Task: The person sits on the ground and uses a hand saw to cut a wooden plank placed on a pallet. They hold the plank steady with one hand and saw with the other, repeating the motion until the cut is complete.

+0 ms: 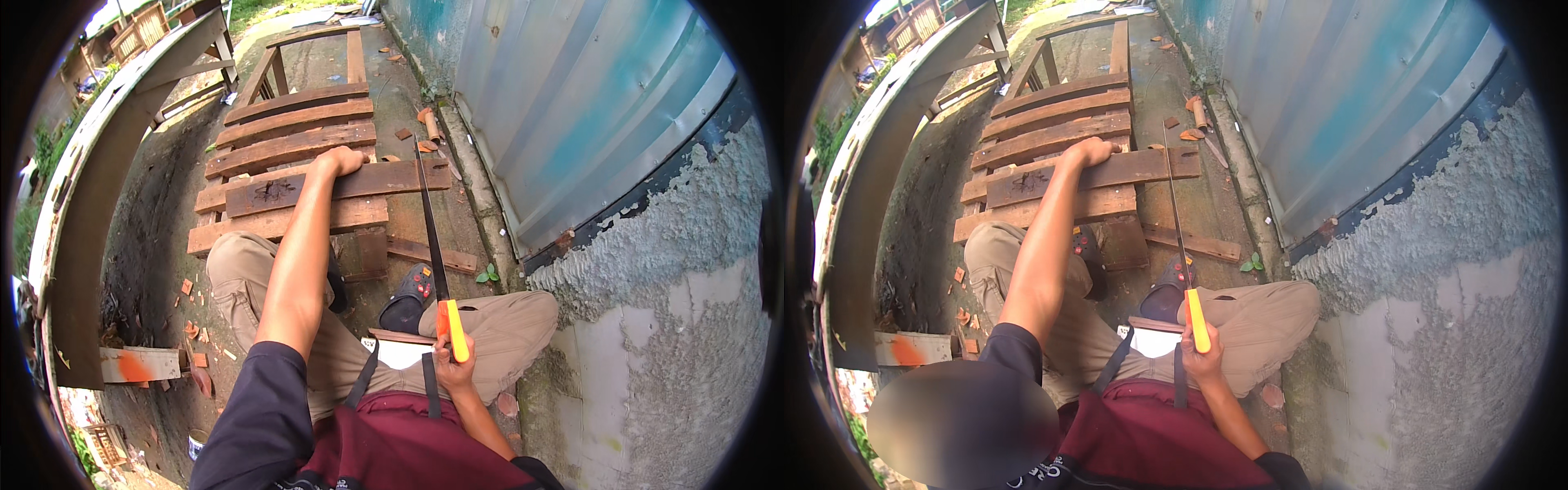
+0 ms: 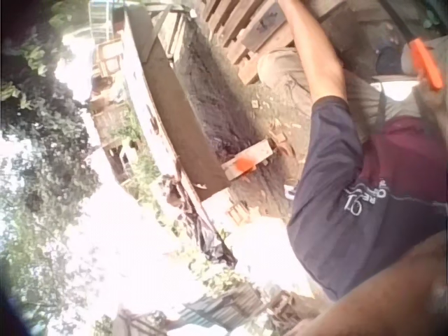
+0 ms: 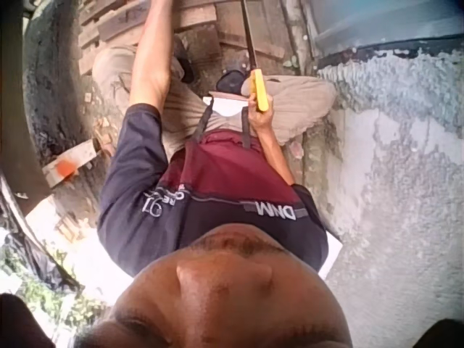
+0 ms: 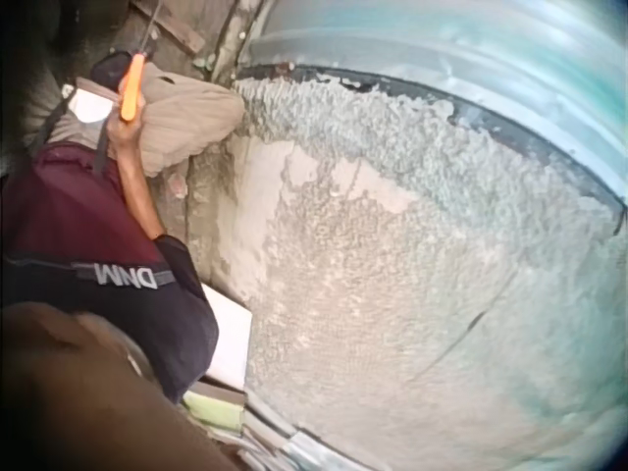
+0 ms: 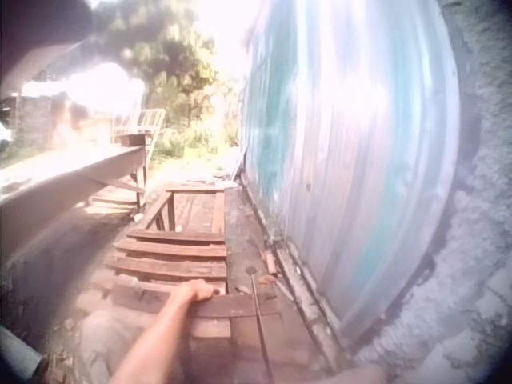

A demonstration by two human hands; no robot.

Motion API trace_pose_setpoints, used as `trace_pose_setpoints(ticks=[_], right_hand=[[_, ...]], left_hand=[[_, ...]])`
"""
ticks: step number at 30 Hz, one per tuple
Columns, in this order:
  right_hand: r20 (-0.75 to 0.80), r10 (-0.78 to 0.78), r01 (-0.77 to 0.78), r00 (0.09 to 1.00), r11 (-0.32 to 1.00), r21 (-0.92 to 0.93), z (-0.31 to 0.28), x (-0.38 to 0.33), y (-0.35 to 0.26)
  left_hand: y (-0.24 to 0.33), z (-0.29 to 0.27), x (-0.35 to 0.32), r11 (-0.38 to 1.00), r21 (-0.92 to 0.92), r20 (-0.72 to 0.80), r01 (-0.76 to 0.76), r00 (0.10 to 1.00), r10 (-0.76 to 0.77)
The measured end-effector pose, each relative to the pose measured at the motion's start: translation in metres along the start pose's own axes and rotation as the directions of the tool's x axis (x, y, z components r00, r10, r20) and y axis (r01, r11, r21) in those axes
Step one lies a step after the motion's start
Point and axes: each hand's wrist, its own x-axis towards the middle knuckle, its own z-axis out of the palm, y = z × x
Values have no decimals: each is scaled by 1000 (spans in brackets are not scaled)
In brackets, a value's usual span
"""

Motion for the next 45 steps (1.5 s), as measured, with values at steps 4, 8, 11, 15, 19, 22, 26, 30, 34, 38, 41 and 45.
trace_pose_setpoints(ticks=[4,8,11,15,19,22,26,30,34,38,41,45], right_hand=[[-49,53,-56,997,997,-56,-7,-5,7],[-102,36,-47,994,993,-112,4,10,-1],[-146,44,-51,988,998,-40,23,70,3],[-131,-79,56,988,984,-171,68,117,-7],[-41,-44,34,998,975,-218,49,110,-11],[19,161,-156,987,976,-152,-1,81,1],[9,-32,33,999,943,-331,-26,3,-12],[-26,170,-172,985,977,-125,-12,5,-9],[-126,248,-237,961,967,97,29,92,6],[-141,118,-126,983,991,-46,60,146,3],[-69,34,-46,997,984,-170,43,122,5],[78,-57,80,995,941,-329,4,36,-13]], left_hand=[[3,-4,-3,1000,-14,24,6,1000,-5],[-21,6,23,1000,-12,-26,19,999,-19],[1,4,12,1000,-2,-36,24,999,-24],[10,-5,-9,999,-33,-19,28,999,-29],[-5,2,-1,1000,-28,-28,13,1000,-14],[-6,1,9,999,-49,21,-4,1000,5],[-4,4,3,998,-54,-5,25,1000,-25],[0,0,-4,999,-29,-20,45,999,-46],[13,1,0,1000,12,-26,-4,1000,4],[-2,0,10,999,-25,8,-33,999,33],[-4,6,11,999,-23,-1,-36,999,36],[-12,6,7,999,-52,0,-10,1000,10]])
